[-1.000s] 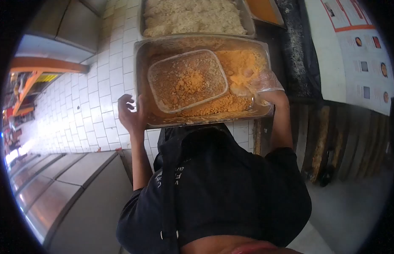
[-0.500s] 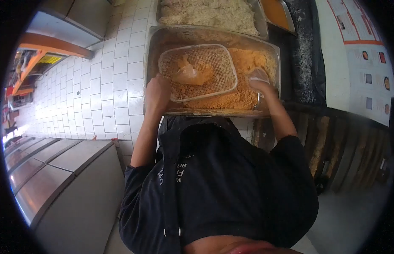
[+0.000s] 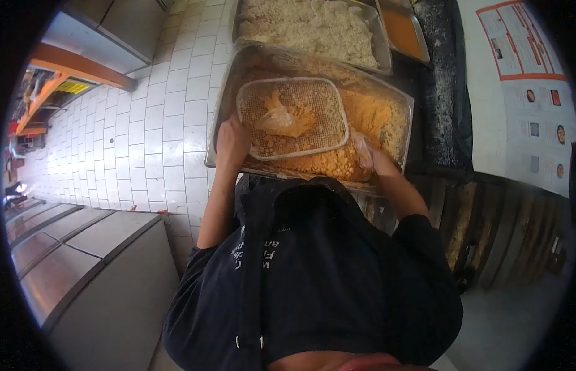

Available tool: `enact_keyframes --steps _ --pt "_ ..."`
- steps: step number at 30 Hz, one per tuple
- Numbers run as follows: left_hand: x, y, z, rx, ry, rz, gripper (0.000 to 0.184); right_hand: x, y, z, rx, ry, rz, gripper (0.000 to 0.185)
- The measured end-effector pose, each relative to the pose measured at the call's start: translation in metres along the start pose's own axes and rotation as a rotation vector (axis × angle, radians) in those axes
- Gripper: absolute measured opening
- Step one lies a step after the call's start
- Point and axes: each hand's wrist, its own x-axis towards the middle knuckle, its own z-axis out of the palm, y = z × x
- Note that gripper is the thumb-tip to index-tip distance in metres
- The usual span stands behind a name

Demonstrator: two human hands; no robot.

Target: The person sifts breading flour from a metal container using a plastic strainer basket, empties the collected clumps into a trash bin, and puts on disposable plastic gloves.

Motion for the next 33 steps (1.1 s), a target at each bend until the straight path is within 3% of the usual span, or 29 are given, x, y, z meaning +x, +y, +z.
enact_keyframes --steps 4,5,6,8,9,10,11,14,15,17,19,23,26,27,29,31,33 --pt "-0.005 0.000 0.002 -0.041 -0.010 -0.027 0.029 -0.042 -0.016 -0.007 0.208 0.026 -0.094 0.046" --pt "-0.006 0.003 0.002 -0.044 -0.018 -0.036 0.029 -0.058 -0.026 -0.013 0.198 0.053 -0.188 0.047" --pt "-0.006 0.007 0.001 -0.055 -0.012 -0.034 0.030 -0.072 -0.039 -0.021 -0.016 0.114 -0.455 0.047" --pt "-0.005 0.009 -0.002 -0.075 -0.012 -0.026 0.031 -0.090 -0.056 -0.029 0.005 0.197 -0.626 0.049" --pt "-0.004 0.008 -0.003 -0.075 -0.017 -0.031 0.031 -0.104 -0.080 -0.020 0.647 0.188 -0.056 0.050" --pt "-0.002 0.006 -0.005 -0.087 -0.016 -0.008 0.030 -0.082 -0.056 -0.040 0.753 0.052 -0.111 0.047" --pt "-0.001 0.006 -0.003 -0.105 -0.031 0.023 0.030 -0.071 -0.052 -0.032 0.762 0.073 -0.103 0.047" --pt "-0.003 0.012 -0.005 -0.065 -0.035 0.012 0.026 -0.029 -0.052 -0.021 0.336 0.261 -0.256 0.053" --pt "-0.001 0.015 -0.008 -0.024 -0.024 0.018 0.025 -0.013 -0.049 -0.034 -0.153 0.419 -0.231 0.049" --pt "-0.002 0.023 -0.016 -0.033 -0.079 -0.036 0.023 0.015 -0.053 -0.050 -0.640 0.572 -0.194 0.047" --pt "-0.007 0.024 -0.018 0.034 -0.080 -0.058 0.022 0.027 -0.055 -0.055 -1.156 0.523 0.102 0.048" --pt "-0.018 0.027 -0.034 -0.054 -0.030 -0.058 0.021 0.006 -0.025 -0.049 -1.261 0.258 0.215 0.061" --pt "-0.025 0.020 -0.036 -0.017 -0.013 -0.076 0.019 -0.007 0.003 -0.036 -1.083 0.100 0.229 0.058" --pt "-0.023 0.022 -0.040 -0.064 -0.024 -0.053 0.019 0.011 0.042 -0.041 -1.343 -0.040 0.046 0.056" --pt "-0.021 0.024 -0.040 -0.111 -0.027 -0.031 0.019 0.012 0.049 -0.032 -1.593 -0.185 -0.160 0.053" --pt "-0.019 0.020 -0.041 -0.172 0.002 -0.041 0.019 0.017 0.042 -0.028 -1.482 -0.219 -0.166 0.053" --pt "-0.019 0.016 -0.040 -0.169 0.025 -0.002 0.020 0.017 0.021 -0.021 -1.100 -0.158 -0.026 0.054"
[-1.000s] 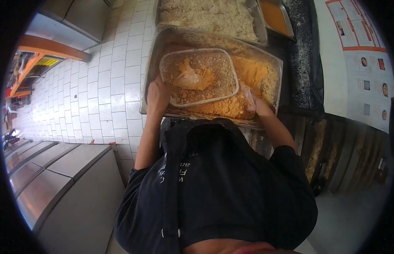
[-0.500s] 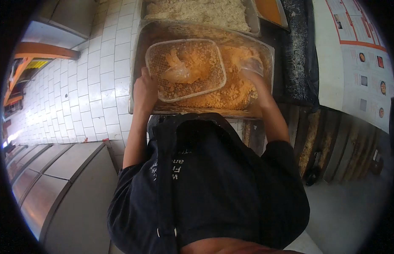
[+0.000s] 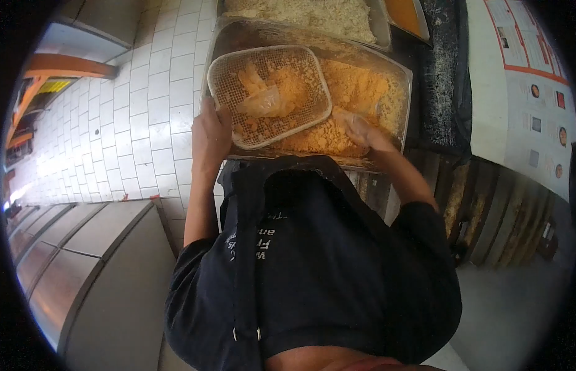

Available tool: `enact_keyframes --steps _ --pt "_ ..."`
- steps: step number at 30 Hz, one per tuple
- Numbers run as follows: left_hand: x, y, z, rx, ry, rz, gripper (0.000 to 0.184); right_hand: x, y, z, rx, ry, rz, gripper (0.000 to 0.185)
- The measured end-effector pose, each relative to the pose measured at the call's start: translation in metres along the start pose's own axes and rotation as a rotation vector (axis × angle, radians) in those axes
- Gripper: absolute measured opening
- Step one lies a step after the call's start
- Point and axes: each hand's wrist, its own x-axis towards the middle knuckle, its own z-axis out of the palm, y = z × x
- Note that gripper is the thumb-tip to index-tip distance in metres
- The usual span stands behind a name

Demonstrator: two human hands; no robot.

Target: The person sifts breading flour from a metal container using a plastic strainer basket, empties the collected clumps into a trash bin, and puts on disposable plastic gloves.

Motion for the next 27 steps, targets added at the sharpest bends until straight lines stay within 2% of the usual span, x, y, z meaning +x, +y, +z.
enact_keyframes --steps 1,6,12,15,17,18,19,20,22,24,26,27 --pt "0.001 -0.001 0.000 -0.007 0.019 0.034 0.020 0.000 -0.006 -0.007 0.156 -0.004 0.028 0.054" --pt "0.002 0.000 -0.004 -0.109 -0.022 0.053 0.020 0.008 -0.032 -0.001 0.535 0.087 -0.069 0.055" --pt "0.002 -0.004 -0.006 -0.096 -0.024 0.029 0.020 -0.080 -0.010 -0.045 1.429 0.161 -0.214 0.056" --pt "0.003 0.000 -0.002 -0.055 -0.051 0.044 0.021 -0.092 -0.020 -0.078 1.586 0.200 -0.100 0.055" --pt "0.006 0.001 -0.001 -0.030 -0.071 0.068 0.021 -0.098 -0.062 -0.100 1.645 0.241 0.015 0.053" --pt "0.007 0.000 0.001 -0.008 -0.098 0.064 0.022 -0.099 -0.100 -0.109 1.565 0.225 -0.079 0.052" --pt "0.009 -0.001 0.005 0.016 -0.122 0.060 0.022 -0.099 -0.117 -0.113 1.483 0.207 -0.176 0.051" --pt "0.011 -0.002 0.009 0.020 -0.118 0.061 0.022 -0.095 -0.113 -0.112 1.484 0.205 -0.182 0.051" --pt "0.016 -0.010 0.023 0.089 -0.119 0.034 0.023 -0.071 -0.089 -0.101 0.528 0.679 -0.299 0.049" --pt "0.024 -0.022 0.029 0.091 -0.121 0.076 0.023 -0.024 -0.024 -0.074 0.610 0.584 -0.158 0.047" --pt "0.026 -0.016 0.026 0.033 -0.148 0.114 0.022 -0.010 -0.002 -0.070 0.150 0.320 0.371 0.056" --pt "0.027 -0.011 0.022 0.028 -0.146 0.112 0.022 -0.007 0.002 -0.065 0.143 0.321 0.372 0.056"
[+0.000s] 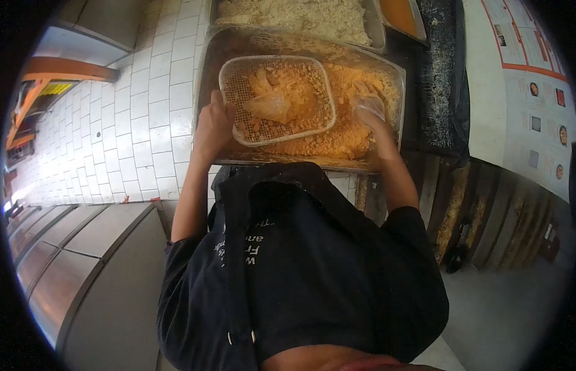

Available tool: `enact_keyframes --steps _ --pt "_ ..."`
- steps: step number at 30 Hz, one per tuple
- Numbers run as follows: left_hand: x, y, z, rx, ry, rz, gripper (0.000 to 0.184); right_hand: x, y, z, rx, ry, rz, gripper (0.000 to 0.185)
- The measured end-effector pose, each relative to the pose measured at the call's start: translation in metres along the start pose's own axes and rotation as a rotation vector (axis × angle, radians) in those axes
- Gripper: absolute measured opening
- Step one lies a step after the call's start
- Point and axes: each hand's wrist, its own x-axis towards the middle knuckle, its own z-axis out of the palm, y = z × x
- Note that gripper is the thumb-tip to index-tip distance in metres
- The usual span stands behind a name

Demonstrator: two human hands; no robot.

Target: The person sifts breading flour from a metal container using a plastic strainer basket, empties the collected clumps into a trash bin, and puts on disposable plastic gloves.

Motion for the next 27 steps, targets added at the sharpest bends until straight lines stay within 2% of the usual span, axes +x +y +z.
enact_keyframes --steps 6,9,12,15,20,27 --pt "0.002 0.016 -0.046 -0.027 0.019 0.100 0.015 -0.022 0.020 0.033 0.068 -0.321 -0.128 0.053" --pt "0.008 0.028 -0.077 -0.128 0.016 0.086 0.013 -0.018 0.008 0.035 0.139 -0.378 -0.175 0.051" --pt "0.015 0.012 -0.084 -0.137 0.004 0.113 0.017 -0.006 -0.013 0.030 0.196 -0.385 -0.196 0.049" --pt "0.016 0.007 -0.084 -0.250 -0.026 0.056 0.016 0.002 -0.037 0.031 0.219 -0.390 -0.221 0.048" --pt "0.011 0.017 -0.080 -0.135 0.003 0.001 0.015 -0.001 -0.066 0.038 0.217 -0.329 -0.271 0.046" --pt "0.006 0.024 -0.072 -0.192 0.005 -0.014 0.015 -0.040 -0.044 -0.001 0.326 -0.151 -0.255 0.042"
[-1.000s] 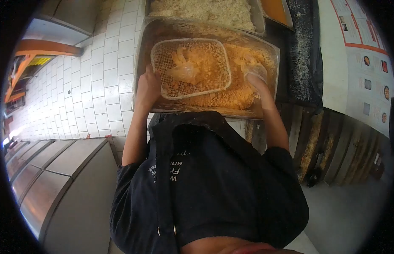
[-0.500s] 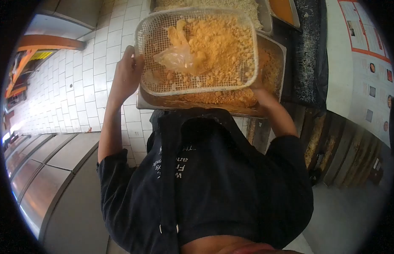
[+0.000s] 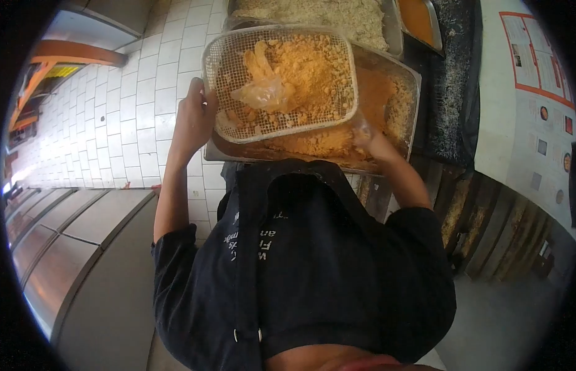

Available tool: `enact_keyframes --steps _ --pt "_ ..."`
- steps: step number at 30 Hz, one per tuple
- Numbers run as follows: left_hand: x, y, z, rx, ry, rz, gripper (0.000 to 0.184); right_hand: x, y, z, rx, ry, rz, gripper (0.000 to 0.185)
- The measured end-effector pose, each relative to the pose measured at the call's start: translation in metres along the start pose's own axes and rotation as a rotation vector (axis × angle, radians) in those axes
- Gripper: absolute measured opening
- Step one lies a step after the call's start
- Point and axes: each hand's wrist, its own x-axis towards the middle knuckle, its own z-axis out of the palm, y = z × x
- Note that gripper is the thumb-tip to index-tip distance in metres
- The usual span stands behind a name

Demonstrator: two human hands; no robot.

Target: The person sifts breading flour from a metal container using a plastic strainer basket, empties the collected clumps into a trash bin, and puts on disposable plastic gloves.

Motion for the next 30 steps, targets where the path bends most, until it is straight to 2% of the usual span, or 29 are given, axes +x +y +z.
enact_keyframes --steps 5,6,7,8,10,11,12,14,18,20,30 --pt "0.004 -0.005 0.007 -0.008 0.002 -0.091 0.020 -0.041 0.014 -0.032 0.043 0.218 0.051 0.041" --pt "0.006 -0.033 0.012 0.337 -0.057 0.302 0.022 -0.040 0.012 -0.032 0.025 0.242 0.043 0.040" --pt "0.005 -0.042 0.016 0.407 -0.210 0.259 0.028 -0.033 0.007 -0.029 0.013 0.257 0.027 0.040" --pt "0.004 -0.055 0.026 0.295 -0.160 0.226 0.028 -0.022 0.000 -0.023 -0.001 0.257 -0.001 0.040" --pt "0.009 0.004 0.008 0.457 -0.325 0.118 0.023 0.005 -0.012 -0.010 -0.031 0.239 -0.042 0.039" --pt "0.013 -0.021 0.029 0.309 -0.203 0.170 0.034 0.023 -0.020 -0.001 -0.055 0.219 -0.064 0.039" --pt "0.012 -0.016 0.039 0.176 -0.021 0.034 0.043 0.037 -0.034 0.005 -0.079 0.197 -0.084 0.038" --pt "0.020 -0.006 0.039 0.109 -0.145 -0.076 0.044 0.059 -0.042 0.013 -0.135 0.167 -0.093 0.038" --pt "0.003 -0.014 0.055 0.066 -0.063 0.070 0.034 0.080 -0.052 0.020 -0.191 0.176 -0.114 0.037" --pt "0.001 -0.018 0.057 0.038 -0.074 0.008 0.031 0.088 -0.060 0.023 -0.206 0.182 -0.115 0.037" --pt "0.021 -0.012 0.053 0.000 -0.021 0.191 0.030 0.095 -0.068 0.021 -0.180 0.216 -0.116 0.036"
